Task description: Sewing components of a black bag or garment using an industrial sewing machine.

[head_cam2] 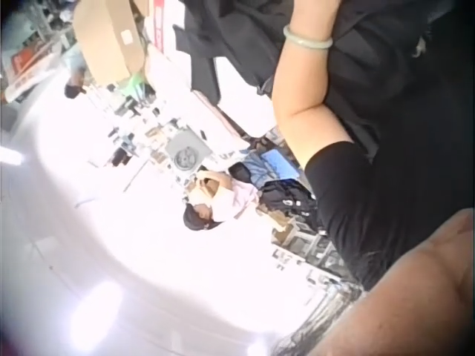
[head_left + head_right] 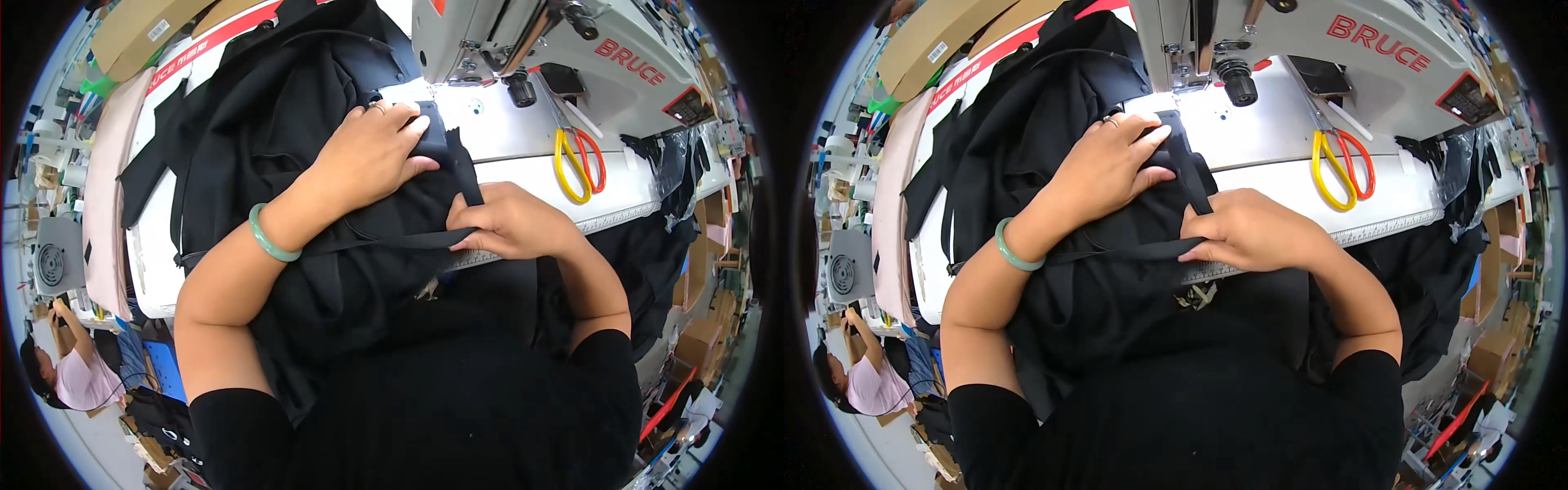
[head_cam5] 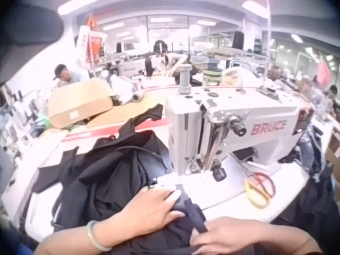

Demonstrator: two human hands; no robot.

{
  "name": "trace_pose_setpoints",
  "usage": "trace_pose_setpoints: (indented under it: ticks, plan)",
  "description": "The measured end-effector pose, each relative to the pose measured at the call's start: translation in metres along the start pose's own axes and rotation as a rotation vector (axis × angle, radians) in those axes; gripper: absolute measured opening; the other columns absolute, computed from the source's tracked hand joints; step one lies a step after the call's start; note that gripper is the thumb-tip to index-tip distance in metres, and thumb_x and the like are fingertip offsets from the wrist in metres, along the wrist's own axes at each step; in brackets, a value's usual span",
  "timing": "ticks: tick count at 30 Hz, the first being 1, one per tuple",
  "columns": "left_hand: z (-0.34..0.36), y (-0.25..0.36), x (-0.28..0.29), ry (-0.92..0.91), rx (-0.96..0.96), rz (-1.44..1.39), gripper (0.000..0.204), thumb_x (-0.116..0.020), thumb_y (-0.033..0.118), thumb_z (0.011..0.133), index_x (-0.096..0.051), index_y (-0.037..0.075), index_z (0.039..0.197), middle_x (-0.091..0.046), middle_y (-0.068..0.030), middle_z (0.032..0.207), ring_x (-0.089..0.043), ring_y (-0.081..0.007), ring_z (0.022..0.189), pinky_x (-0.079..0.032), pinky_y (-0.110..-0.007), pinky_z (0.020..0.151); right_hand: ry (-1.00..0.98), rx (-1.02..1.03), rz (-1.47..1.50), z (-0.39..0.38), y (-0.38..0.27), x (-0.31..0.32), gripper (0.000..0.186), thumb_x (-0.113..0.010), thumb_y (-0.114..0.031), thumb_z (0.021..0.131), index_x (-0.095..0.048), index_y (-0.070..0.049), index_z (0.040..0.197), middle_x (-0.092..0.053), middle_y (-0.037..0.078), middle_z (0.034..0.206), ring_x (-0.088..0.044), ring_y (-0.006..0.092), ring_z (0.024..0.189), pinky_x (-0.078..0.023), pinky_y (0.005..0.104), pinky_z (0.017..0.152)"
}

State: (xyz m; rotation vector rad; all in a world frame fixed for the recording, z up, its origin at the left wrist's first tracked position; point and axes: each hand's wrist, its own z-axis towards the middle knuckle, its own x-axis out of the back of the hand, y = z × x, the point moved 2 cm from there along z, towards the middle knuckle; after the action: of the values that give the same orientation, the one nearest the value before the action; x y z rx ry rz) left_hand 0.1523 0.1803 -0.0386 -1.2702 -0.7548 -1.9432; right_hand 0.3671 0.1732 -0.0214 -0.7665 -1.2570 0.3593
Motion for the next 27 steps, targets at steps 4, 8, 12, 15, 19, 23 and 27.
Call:
trace_pose_setpoints:
  ticks: [4,8,12,15,19,23,27]
  plan:
    - [0.0,0.002,0.011,-0.147,-0.01,-0.101,0.043,-0.069,0.032,0.084,-0.064,0.01,0.121,-0.059,-0.0086,0.129,-0.059,-0.0297,0.104,-0.048,-0.039,0.088,0.213,0.024,-0.407,0.01,-0.01,0.014,0.033,-0.079,-0.014,0.066,-0.066,-0.015,0.096,-0.065,0.004,0.079,-0.063,0.0279,0.066,-0.047,0.0368,0.059]
    - [-0.01,0.009,0.013,-0.218,-0.072,-0.103,0.043,-0.069,0.021,0.08,-0.066,0.014,0.122,-0.06,-0.0052,0.132,-0.06,-0.0263,0.098,-0.049,-0.037,0.085,0.115,0.083,-0.769,0.023,-0.009,0.022,0.059,-0.079,-0.032,0.061,-0.068,-0.02,0.118,-0.049,0.001,0.063,-0.054,0.0195,0.054,-0.041,0.0327,0.05]
    - [-0.013,0.014,0.011,-0.158,-0.125,-0.015,0.024,-0.065,0.025,0.086,-0.07,0.009,0.103,-0.069,-0.003,0.106,-0.062,-0.0208,0.088,-0.047,-0.033,0.069,0.387,0.289,-0.861,0.035,0.005,0.024,0.065,-0.077,-0.035,0.061,-0.067,-0.009,0.12,-0.037,-0.001,0.064,-0.046,0.0149,0.053,-0.036,0.029,0.048]
    - [-0.014,0.019,0.011,-0.086,-0.124,-0.009,0.023,-0.065,0.023,0.085,-0.069,0.006,0.1,-0.068,-0.003,0.098,-0.061,-0.0202,0.084,-0.045,-0.033,0.067,0.496,0.305,-0.82,0.033,0.019,0.018,0.061,-0.077,-0.03,0.064,-0.067,-0.007,0.119,-0.04,-0.001,0.066,-0.047,0.014,0.055,-0.035,0.027,0.046]
    - [-0.014,0.022,0.013,-0.127,-0.079,-0.033,0.027,-0.065,0.019,0.082,-0.068,0.002,0.102,-0.067,-0.0048,0.104,-0.059,-0.0196,0.085,-0.043,-0.033,0.066,0.407,0.306,-0.651,0.029,0.025,0.003,0.048,-0.073,-0.013,0.072,-0.066,-0.003,0.118,-0.048,0.003,0.074,-0.053,0.0162,0.061,-0.043,0.0286,0.049]
    - [-0.014,0.028,0.015,-0.129,-0.021,-0.021,0.029,-0.064,0.017,0.082,-0.067,0.001,0.106,-0.067,-0.0069,0.112,-0.058,-0.0203,0.086,-0.043,-0.033,0.068,0.275,0.062,-0.646,0.025,0.021,0.01,0.048,-0.07,-0.006,0.071,-0.065,-0.001,0.118,-0.054,0.006,0.085,-0.058,0.0211,0.071,-0.049,0.0312,0.056]
    - [-0.016,0.033,0.014,-0.14,-0.008,0.037,0.033,-0.065,0.015,0.081,-0.066,0.0,0.11,-0.066,-0.0084,0.116,-0.059,-0.0217,0.092,-0.044,-0.034,0.071,0.318,-0.006,-0.606,0.022,0.023,0.013,0.045,-0.069,-0.005,0.07,-0.065,0.0,0.115,-0.058,0.008,0.09,-0.061,0.0232,0.075,-0.051,0.0327,0.058]
